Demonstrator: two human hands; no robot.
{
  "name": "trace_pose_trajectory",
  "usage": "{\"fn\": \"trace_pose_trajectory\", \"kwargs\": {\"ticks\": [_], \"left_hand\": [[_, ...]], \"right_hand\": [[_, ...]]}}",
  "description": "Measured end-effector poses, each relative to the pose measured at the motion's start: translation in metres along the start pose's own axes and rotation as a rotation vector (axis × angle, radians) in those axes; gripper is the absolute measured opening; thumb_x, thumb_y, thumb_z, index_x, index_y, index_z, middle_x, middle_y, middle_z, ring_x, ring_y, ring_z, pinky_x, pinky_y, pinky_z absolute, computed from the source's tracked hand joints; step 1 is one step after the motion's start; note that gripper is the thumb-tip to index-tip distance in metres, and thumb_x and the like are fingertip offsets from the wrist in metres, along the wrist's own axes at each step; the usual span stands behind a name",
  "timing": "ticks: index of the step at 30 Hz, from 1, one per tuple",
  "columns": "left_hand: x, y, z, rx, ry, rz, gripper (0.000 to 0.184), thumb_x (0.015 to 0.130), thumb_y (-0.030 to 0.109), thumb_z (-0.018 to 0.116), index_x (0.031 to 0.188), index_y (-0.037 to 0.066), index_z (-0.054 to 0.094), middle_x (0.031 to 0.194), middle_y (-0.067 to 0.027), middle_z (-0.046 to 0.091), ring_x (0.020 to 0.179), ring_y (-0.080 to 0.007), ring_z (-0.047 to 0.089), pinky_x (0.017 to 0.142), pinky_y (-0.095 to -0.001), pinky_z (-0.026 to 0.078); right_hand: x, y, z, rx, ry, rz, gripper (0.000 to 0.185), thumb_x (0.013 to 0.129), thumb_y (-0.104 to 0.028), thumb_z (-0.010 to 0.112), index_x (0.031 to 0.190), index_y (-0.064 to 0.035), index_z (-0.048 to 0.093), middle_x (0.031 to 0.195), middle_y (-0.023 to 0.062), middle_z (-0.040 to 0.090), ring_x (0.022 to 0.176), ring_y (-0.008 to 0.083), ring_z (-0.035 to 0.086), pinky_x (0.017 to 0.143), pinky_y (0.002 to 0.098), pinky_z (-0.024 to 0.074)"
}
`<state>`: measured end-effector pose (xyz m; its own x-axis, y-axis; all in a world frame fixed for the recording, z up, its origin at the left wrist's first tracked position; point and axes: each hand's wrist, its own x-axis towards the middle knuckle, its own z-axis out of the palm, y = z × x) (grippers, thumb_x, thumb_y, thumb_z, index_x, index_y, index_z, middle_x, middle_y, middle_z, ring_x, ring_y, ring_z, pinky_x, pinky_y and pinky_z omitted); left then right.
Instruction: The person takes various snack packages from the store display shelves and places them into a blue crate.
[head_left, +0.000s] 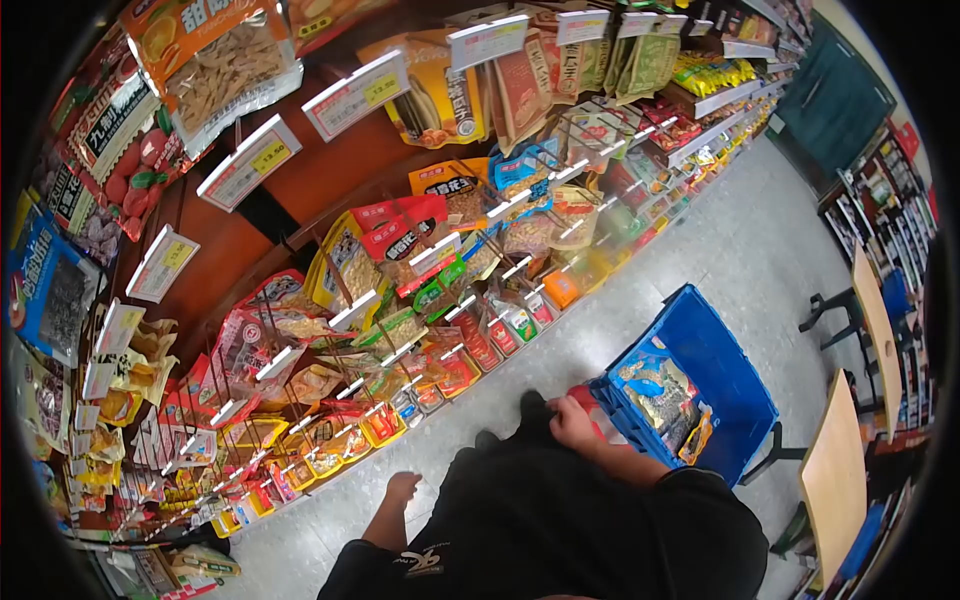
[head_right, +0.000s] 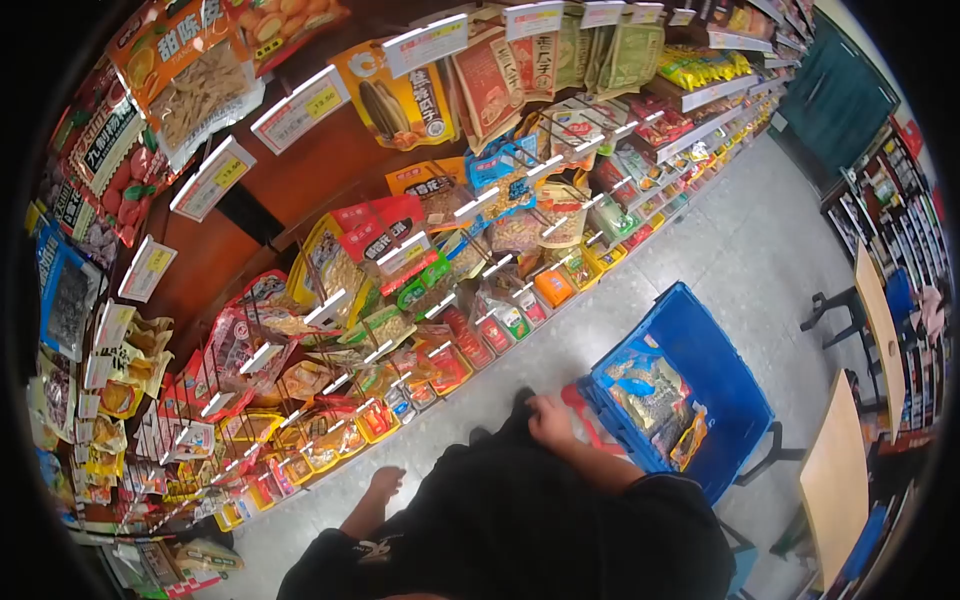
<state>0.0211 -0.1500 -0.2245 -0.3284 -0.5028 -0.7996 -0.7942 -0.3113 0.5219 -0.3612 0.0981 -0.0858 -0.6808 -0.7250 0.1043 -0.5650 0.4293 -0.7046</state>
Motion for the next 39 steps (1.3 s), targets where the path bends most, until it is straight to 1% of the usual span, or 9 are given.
{"fn": "trace_pose_trajectory", "kwargs": {"ticks": [3, 6, 12, 15, 18, 23, 25, 31, 39], "left_hand": [[0.042, 0.038, 0.000, 0.242, 0.049, 0.341, 0.033, 0.080, 0.037, 0.062, 0.078, 0.004, 0.064, 0.077, -0.0150, 0.063, 0.068, -0.0287, 0.061, 0.065, -0.0422, 0.048], [0.023, 0.075, 0.004, 0.220, 0.166, 0.252, 0.040, 0.078, 0.037, 0.065, 0.102, 0.005, 0.068, 0.096, -0.0152, 0.068, 0.091, -0.0314, 0.064, 0.083, -0.0377, 0.050], [-0.052, 0.225, -0.019, -0.051, 0.547, 0.549, 0.025, 0.083, 0.022, 0.064, 0.100, 0.005, 0.067, 0.083, -0.0110, 0.068, 0.071, -0.0215, 0.065, 0.065, -0.0333, 0.050], [-0.057, 0.286, -0.032, -0.193, 0.654, 0.676, 0.036, 0.083, 0.016, 0.065, 0.116, 0.003, 0.058, 0.083, -0.0098, 0.066, 0.075, -0.0170, 0.064, 0.065, -0.0296, 0.049], [-0.074, 0.354, -0.044, -0.288, 0.832, 0.848, 0.062, 0.081, 0.016, 0.067, 0.134, -0.002, 0.040, 0.120, -0.0208, 0.054, 0.102, -0.0247, 0.059, 0.082, -0.0320, 0.048], [-0.031, 0.392, -0.058, -0.239, 1.039, 0.750, 0.089, 0.077, 0.022, 0.069, 0.142, -0.009, 0.017, 0.140, -0.0300, 0.034, 0.132, -0.0379, 0.034, 0.108, -0.0383, 0.029], [-0.008, 0.402, -0.062, -0.280, 1.154, 0.845, 0.082, 0.076, 0.020, 0.070, 0.138, -0.009, 0.026, 0.134, -0.0277, 0.041, 0.124, -0.0356, 0.044, 0.103, -0.0379, 0.035], [0.017, 0.418, -0.092, -0.624, 0.866, 0.792, 0.060, 0.073, 0.017, 0.070, 0.121, -0.003, 0.039, 0.112, -0.0172, 0.054, 0.096, -0.0252, 0.055, 0.084, -0.0357, 0.045], [-0.017, 0.418, -0.074, -0.639, 0.791, 0.831, 0.066, 0.073, 0.016, 0.076, 0.122, -0.002, 0.037, 0.101, -0.0157, 0.059, 0.083, -0.0202, 0.060, 0.071, -0.0325, 0.049]], "right_hand": [[0.010, 0.020, -0.006, 0.007, -0.234, 0.135, 0.023, 0.076, -0.008, 0.057, 0.098, -0.0060, 0.064, 0.091, 0.0138, 0.066, 0.085, 0.0294, 0.065, 0.074, 0.0373, 0.0523], [0.027, 0.046, -0.009, -0.053, -0.369, 0.154, 0.022, 0.078, -0.012, 0.058, 0.098, -0.0057, 0.065, 0.090, 0.0127, 0.068, 0.080, 0.0283, 0.066, 0.074, 0.0367, 0.0523], [0.075, 0.108, -0.001, 0.207, -0.469, 0.504, 0.030, 0.078, -0.023, 0.064, 0.102, -0.0059, 0.067, 0.096, 0.0159, 0.069, 0.094, 0.0289, 0.065, 0.085, 0.0353, 0.0490], [0.093, 0.114, 0.004, 0.160, -0.558, 0.396, 0.029, 0.081, -0.017, 0.062, 0.106, -0.0027, 0.064, 0.080, 0.0078, 0.066, 0.070, 0.0135, 0.061, 0.065, 0.0288, 0.0496], [0.116, 0.115, 0.008, 0.092, -0.662, 0.278, 0.029, 0.082, -0.018, 0.063, 0.106, -0.0031, 0.065, 0.081, 0.0078, 0.066, 0.070, 0.0148, 0.061, 0.066, 0.0292, 0.0502], [0.157, 0.099, -0.013, 0.151, -0.731, 0.409, 0.030, 0.083, -0.019, 0.063, 0.107, -0.0019, 0.064, 0.085, 0.0092, 0.066, 0.073, 0.0168, 0.063, 0.068, 0.0299, 0.0509], [0.165, 0.102, -0.025, 0.180, -0.704, 0.415, 0.030, 0.082, -0.019, 0.062, 0.106, -0.0010, 0.064, 0.087, 0.0110, 0.066, 0.074, 0.0185, 0.063, 0.068, 0.0311, 0.0511], [0.169, 0.117, -0.044, 0.300, -0.637, 0.459, 0.031, 0.081, -0.019, 0.062, 0.105, 0.0007, 0.064, 0.088, 0.0127, 0.067, 0.074, 0.0207, 0.063, 0.069, 0.0326, 0.0512], [0.143, 0.094, -0.060, 0.499, -0.559, 0.709, 0.025, 0.085, -0.014, 0.060, 0.107, -0.0019, 0.061, 0.087, 0.0056, 0.063, 0.072, 0.0134, 0.058, 0.063, 0.0288, 0.0483]]}}
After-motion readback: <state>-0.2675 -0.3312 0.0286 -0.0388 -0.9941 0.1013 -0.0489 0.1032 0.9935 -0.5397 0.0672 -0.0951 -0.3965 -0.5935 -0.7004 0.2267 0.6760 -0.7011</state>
